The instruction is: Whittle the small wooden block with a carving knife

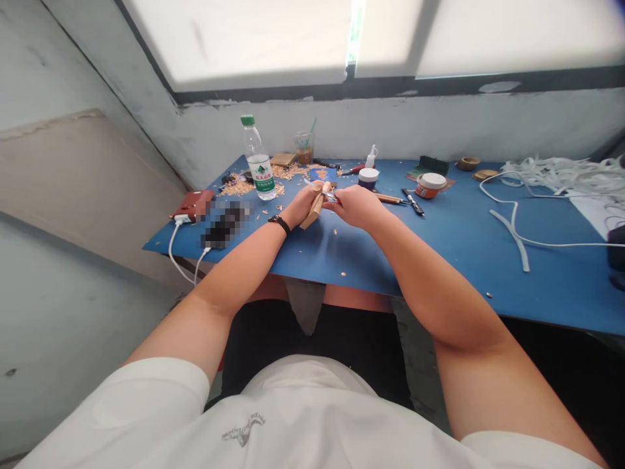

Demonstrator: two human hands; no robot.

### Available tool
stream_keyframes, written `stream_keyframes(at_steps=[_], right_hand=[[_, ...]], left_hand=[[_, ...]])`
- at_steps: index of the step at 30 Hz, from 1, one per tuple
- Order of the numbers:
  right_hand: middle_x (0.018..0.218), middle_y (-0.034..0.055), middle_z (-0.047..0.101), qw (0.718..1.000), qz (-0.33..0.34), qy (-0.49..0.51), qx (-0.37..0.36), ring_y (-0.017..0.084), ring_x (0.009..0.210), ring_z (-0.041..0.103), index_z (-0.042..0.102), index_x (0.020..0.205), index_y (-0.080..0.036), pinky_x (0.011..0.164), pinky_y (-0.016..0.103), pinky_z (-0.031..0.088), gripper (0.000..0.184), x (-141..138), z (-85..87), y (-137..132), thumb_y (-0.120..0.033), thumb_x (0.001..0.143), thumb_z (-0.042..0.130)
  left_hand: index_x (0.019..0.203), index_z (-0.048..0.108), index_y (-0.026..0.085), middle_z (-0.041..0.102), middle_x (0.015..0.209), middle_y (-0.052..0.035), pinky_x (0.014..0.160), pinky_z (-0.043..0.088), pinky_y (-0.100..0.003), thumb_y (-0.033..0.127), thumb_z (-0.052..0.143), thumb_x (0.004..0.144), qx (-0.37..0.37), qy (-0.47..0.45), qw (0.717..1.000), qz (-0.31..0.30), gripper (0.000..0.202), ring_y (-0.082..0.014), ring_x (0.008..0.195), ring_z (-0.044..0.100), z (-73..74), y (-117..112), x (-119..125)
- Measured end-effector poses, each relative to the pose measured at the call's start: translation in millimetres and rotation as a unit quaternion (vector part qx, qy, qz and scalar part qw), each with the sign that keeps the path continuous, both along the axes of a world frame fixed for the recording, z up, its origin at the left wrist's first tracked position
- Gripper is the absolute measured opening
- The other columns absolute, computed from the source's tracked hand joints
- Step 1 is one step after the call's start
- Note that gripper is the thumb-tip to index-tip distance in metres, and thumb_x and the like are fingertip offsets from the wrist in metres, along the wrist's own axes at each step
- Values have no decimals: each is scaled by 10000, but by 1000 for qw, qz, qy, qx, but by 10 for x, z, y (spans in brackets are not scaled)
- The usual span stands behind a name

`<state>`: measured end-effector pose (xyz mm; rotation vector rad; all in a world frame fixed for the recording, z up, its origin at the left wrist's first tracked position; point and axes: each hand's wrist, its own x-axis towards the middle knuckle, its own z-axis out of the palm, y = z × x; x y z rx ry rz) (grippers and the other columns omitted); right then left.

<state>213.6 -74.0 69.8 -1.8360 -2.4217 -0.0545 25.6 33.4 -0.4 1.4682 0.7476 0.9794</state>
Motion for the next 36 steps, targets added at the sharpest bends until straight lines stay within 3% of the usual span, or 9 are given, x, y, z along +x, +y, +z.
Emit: stream_keyframes(at_steps=[3,7,15,21,25,30,36], right_hand=[[1392,297,939,1000,11,2,11,430,1260,870,853,1573,-80,922,419,532,603,-14,-2,-12,-521,1361,500],[1367,279,950,999,16,27,16,422,1225,881,853,1577,-97,925,403,540,553,-28,2,-40,-514,1343,577],[1320,247,967,1000,-15,24,4,415,1208,893,955,1427,-139,932,409,579,533,-20,30,-60,-538,1325,617],[1247,218,971,998,-45,30,-11,397,1165,884,1008,1328,-176,939,418,587,566,-3,57,-63,-589,1312,621],[1266,223,970,998,-56,18,-17,387,1191,880,1012,1356,-170,926,405,579,614,-24,53,-64,-613,1326,588],[1370,245,959,997,-76,-9,-11,385,1271,879,983,1486,-154,937,387,595,638,-55,57,-80,-623,1340,576],[1388,290,947,995,-101,-12,-2,430,1315,891,978,1498,-142,1023,422,642,735,-53,79,-80,-724,1327,562]], left_hand=[[1021,721,239,716,883,-13,867,589,-341,449,743,1163,-16,-10,1000,-8,255,-206,858,722,14,-15,-2],[1042,736,235,755,904,-18,875,590,-335,415,772,1119,-3,-6,1000,-23,200,-217,899,744,12,2,-8],[920,760,215,751,904,-35,870,543,-359,391,807,1081,112,40,993,-19,243,-215,877,650,26,36,-54],[967,778,202,737,897,-37,853,543,-373,458,775,1108,108,26,994,-23,292,-206,822,627,-9,31,-29],[948,741,217,705,862,-18,810,521,-347,536,819,1097,109,26,994,-15,361,-189,800,600,-42,56,-13],[941,657,247,676,813,2,755,488,-334,618,868,1077,105,13,994,32,448,-181,767,599,-77,49,6],[897,612,254,625,768,22,737,461,-331,748,881,1106,111,35,988,100,600,-165,752,555,-21,-38,20]])
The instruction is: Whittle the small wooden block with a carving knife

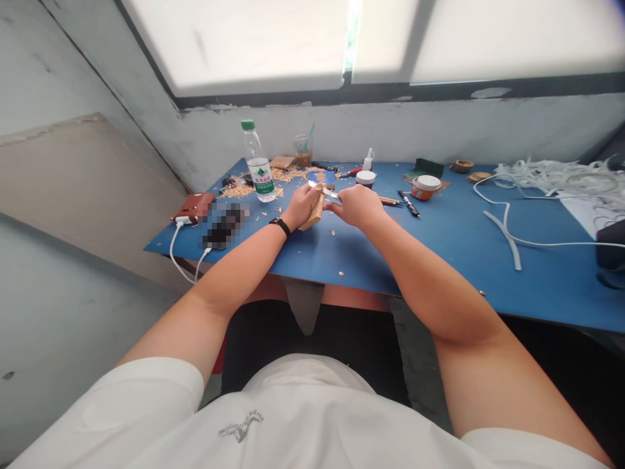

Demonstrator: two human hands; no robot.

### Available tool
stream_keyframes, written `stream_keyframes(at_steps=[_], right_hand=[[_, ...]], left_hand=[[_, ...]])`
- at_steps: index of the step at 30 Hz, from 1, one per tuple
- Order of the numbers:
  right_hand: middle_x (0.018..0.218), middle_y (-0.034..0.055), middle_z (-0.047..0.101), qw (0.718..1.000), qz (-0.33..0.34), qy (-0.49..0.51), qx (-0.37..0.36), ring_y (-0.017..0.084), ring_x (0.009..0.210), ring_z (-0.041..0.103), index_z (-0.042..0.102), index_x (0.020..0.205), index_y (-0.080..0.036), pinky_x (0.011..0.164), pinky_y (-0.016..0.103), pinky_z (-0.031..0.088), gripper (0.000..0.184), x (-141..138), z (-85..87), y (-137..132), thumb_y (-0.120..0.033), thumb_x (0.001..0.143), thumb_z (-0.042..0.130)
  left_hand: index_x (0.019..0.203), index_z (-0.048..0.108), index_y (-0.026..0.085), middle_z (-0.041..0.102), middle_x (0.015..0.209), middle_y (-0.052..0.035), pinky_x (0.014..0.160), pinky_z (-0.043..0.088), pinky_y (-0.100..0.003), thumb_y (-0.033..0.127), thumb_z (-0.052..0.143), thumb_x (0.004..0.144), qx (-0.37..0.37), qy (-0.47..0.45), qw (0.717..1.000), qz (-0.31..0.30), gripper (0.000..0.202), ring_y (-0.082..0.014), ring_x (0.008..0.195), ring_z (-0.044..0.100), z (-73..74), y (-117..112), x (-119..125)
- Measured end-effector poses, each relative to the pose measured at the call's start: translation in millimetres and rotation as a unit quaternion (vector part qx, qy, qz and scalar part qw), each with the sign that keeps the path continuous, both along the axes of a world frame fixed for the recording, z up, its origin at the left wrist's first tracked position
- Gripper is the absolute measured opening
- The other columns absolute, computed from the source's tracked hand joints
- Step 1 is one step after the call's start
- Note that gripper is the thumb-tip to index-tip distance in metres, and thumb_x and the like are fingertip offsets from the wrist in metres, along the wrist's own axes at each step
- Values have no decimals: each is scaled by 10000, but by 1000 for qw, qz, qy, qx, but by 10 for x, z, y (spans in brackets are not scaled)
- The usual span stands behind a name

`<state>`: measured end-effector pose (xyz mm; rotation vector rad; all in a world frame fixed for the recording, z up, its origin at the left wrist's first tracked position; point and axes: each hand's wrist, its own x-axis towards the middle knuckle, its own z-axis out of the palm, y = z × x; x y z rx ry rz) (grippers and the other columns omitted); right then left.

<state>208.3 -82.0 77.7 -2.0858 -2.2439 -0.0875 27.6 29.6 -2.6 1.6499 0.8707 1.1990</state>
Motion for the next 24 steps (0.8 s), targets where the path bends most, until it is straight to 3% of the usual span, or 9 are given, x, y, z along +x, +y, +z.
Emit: stream_keyframes(at_steps=[6,12,17,24], right_hand=[[1346,310,943,1000,-7,10,6,449,1280,901,998,1440,-139,1007,452,670,829,30,-23,22,-823,1296,551],[1297,298,944,999,-4,23,24,447,1235,904,1000,1394,-141,989,454,677,777,53,-73,38,-803,1295,604],[1347,349,937,1000,-17,19,12,470,1291,918,993,1452,-93,1016,444,687,725,2,-23,-14,-720,1302,661],[1312,354,941,999,-22,21,23,460,1246,918,995,1454,-98,973,437,687,857,13,-73,37,-831,1279,586]], left_hand=[[831,592,255,607,748,14,776,476,-349,782,849,1151,5,16,1000,16,668,-177,778,553,70,-64,-6],[823,597,262,574,712,15,776,479,-361,844,895,1097,-20,6,1000,5,709,-192,774,572,82,-82,44],[821,588,258,574,727,18,762,443,-350,714,854,1161,-16,6,999,33,627,-182,775,519,78,-80,57],[833,619,246,604,761,22,750,438,-336,685,857,1166,-6,18,999,31,600,-164,757,505,48,-15,59]])
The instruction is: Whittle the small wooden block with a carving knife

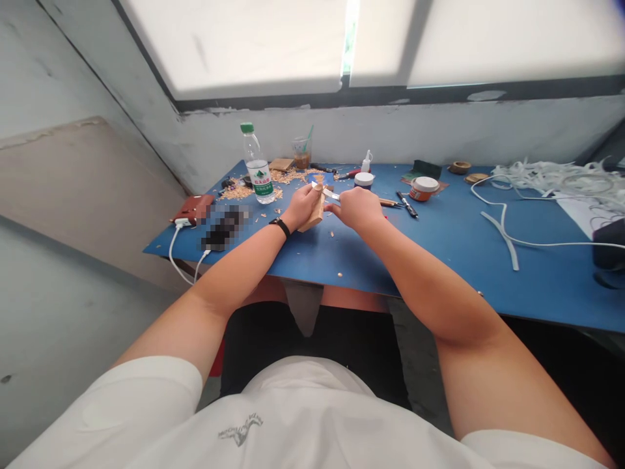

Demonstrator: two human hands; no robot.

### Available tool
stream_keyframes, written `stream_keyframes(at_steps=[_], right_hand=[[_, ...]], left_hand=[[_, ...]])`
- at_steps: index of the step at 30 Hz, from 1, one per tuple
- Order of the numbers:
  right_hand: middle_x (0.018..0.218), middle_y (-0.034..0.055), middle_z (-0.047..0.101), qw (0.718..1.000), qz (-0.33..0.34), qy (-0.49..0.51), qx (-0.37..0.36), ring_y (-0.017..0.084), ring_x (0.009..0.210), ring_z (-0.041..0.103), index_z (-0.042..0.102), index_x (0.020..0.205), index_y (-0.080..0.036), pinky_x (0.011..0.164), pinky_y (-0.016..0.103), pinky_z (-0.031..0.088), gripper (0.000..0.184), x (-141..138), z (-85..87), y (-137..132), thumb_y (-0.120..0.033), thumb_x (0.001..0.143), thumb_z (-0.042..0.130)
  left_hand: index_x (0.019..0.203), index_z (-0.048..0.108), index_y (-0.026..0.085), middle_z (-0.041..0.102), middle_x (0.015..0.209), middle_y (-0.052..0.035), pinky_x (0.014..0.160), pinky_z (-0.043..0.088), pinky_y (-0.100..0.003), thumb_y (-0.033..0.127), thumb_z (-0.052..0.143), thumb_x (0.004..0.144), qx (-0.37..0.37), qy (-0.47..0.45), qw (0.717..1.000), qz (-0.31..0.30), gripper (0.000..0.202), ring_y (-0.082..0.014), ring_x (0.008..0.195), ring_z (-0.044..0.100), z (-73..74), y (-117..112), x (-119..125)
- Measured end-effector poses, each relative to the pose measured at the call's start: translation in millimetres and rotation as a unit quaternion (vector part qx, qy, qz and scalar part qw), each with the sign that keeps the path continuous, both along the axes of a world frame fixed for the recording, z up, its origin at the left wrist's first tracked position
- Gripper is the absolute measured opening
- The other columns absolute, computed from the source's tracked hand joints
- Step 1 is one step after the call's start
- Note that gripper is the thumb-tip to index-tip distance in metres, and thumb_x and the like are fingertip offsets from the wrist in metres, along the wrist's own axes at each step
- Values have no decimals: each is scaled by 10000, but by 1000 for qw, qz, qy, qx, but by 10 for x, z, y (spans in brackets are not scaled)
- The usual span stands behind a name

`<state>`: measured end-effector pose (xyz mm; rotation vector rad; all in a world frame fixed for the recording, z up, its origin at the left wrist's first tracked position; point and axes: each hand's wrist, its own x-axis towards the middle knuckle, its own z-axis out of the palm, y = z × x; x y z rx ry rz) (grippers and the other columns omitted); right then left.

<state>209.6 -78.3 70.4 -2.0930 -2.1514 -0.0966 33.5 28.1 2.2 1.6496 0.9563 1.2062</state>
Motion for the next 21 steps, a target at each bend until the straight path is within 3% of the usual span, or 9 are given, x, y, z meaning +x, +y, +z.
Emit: stream_keyframes(at_steps=[5,9,14,18,21], right_hand=[[1303,370,934,1000,-16,26,5,494,1227,922,1000,1412,-104,940,458,674,1032,-12,-51,43,-962,1248,451],[1294,356,933,999,1,40,-1,487,1227,914,973,1367,-127,902,427,640,1058,-62,-34,17,-1008,1227,405],[1449,346,920,997,72,25,-29,468,1334,885,808,1666,-119,916,404,554,784,-79,34,-62,-714,1371,391],[1492,302,918,990,133,31,-19,399,1334,865,821,1592,-113,950,382,512,584,-48,8,-35,-513,1406,439],[1499,259,928,990,136,24,-14,365,1335,857,840,1554,-111,984,375,520,541,-23,-24,8,-458,1395,456]], left_hand=[[822,578,259,579,736,18,722,475,-343,819,821,1163,-22,-28,999,24,699,-169,739,552,28,69,-29],[815,566,275,534,692,13,716,539,-369,941,759,1143,-49,-40,998,-31,768,-203,740,638,85,11,-48],[845,627,265,574,696,8,712,573,-356,1024,762,1084,-69,-53,989,-115,806,-202,725,690,104,-79,-36],[948,720,247,624,741,14,696,556,-328,964,815,1088,-106,-39,984,-138,737,-173,686,671,83,-74,-76],[1002,751,233,691,814,4,706,545,-305,846,833,1127,-110,-43,985,-129,631,-149,694,655,81,-89,-111]])
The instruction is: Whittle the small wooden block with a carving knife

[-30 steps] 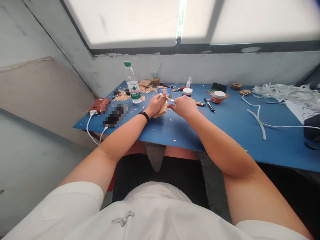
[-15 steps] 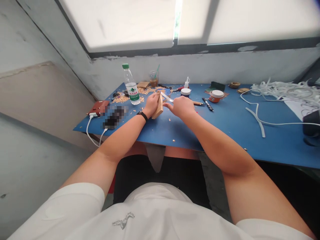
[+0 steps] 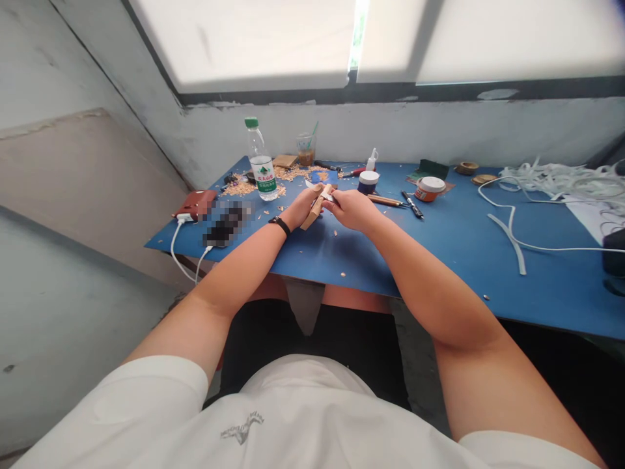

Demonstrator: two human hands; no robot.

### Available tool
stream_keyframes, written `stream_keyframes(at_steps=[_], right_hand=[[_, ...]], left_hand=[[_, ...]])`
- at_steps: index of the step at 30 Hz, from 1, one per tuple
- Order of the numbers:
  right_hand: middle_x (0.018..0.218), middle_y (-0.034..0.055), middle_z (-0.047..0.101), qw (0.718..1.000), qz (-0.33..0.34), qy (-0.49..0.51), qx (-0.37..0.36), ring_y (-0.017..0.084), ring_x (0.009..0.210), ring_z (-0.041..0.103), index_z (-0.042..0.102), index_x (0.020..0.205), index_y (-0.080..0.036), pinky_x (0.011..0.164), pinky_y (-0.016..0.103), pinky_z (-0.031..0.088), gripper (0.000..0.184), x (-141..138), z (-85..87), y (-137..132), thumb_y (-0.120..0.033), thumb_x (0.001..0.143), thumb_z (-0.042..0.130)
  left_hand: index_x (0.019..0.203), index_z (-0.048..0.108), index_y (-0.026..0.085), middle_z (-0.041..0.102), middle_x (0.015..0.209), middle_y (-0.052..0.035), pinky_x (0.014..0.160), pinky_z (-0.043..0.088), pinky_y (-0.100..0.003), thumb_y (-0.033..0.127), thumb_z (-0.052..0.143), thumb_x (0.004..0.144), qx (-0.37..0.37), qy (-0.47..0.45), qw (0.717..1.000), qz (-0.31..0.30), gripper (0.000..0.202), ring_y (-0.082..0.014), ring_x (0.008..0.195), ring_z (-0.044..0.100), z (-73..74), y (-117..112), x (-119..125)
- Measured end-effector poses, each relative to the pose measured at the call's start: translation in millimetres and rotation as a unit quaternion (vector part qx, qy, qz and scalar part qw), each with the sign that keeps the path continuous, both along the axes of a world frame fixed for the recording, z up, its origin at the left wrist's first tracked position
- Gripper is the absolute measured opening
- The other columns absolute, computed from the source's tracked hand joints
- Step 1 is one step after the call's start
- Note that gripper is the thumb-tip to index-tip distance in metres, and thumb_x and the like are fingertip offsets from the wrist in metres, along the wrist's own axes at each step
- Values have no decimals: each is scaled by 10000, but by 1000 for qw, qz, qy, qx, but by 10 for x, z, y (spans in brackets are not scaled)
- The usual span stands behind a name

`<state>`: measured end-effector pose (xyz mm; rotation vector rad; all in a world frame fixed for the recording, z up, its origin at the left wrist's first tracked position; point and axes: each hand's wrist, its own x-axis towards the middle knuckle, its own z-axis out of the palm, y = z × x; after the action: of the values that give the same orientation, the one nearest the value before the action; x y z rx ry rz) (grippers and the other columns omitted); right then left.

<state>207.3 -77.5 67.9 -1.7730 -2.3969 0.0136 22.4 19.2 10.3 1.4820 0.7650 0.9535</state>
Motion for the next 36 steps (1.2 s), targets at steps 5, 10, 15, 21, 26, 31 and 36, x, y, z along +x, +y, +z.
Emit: stream_keyframes(at_steps=[5,10,15,21,26,31,36], right_hand=[[1346,208,954,1000,3,-4,-7,404,1289,880,912,1513,-177,1006,427,584,566,29,-19,43,-466,1354,452],[1258,202,947,1000,-2,13,-10,420,1255,884,931,1494,-200,1017,440,603,646,42,-55,82,-572,1364,419],[1286,210,956,1000,7,-1,-7,429,1281,898,911,1534,-202,1007,439,611,631,49,-52,75,-580,1357,438],[1349,261,955,999,-5,-30,-13,452,1306,902,898,1562,-134,1013,451,604,631,6,30,5,-536,1361,455],[1406,252,951,1000,-8,-15,-16,459,1356,895,887,1577,-149,1039,440,598,592,-3,34,-12,-547,1368,503],[1335,242,935,1000,-24,-12,-7,477,1316,880,902,1529,-177,1031,460,599,716,34,-55,49,-693,1358,435],[1334,284,925,998,-67,-18,-7,472,1281,886,909,1518,-138,1007,454,603,922,-2,-40,26,-858,1324,367]], left_hand=[[1099,745,230,709,863,9,783,562,-324,768,925,1103,44,-4,999,-12,567,-160,752,661,7,-42,-40],[1138,787,221,770,967,-18,840,571,-330,816,954,1055,35,-12,999,-16,624,-177,830,702,-35,-1,-55],[1033,795,209,770,933,-25,871,582,-314,792,907,1106,46,-14,999,2,598,-190,887,737,-32,26,-36],[957,775,224,750,848,-38,837,615,-324,781,847,1154,22,-11,1000,8,596,-211,864,762,-26,-7,-11],[880,760,223,735,815,-28,806,584,-328,797,828,1123,49,-3,999,-6,627,-191,814,700,-86,84,-22],[887,800,209,796,868,-52,787,533,-339,756,788,1103,80,-2,997,-20,589,-188,809,685,-172,202,-25],[814,764,206,733,763,-39,748,496,-341,820,802,1123,88,0,996,-13,687,-167,726,615,-119,145,8]])
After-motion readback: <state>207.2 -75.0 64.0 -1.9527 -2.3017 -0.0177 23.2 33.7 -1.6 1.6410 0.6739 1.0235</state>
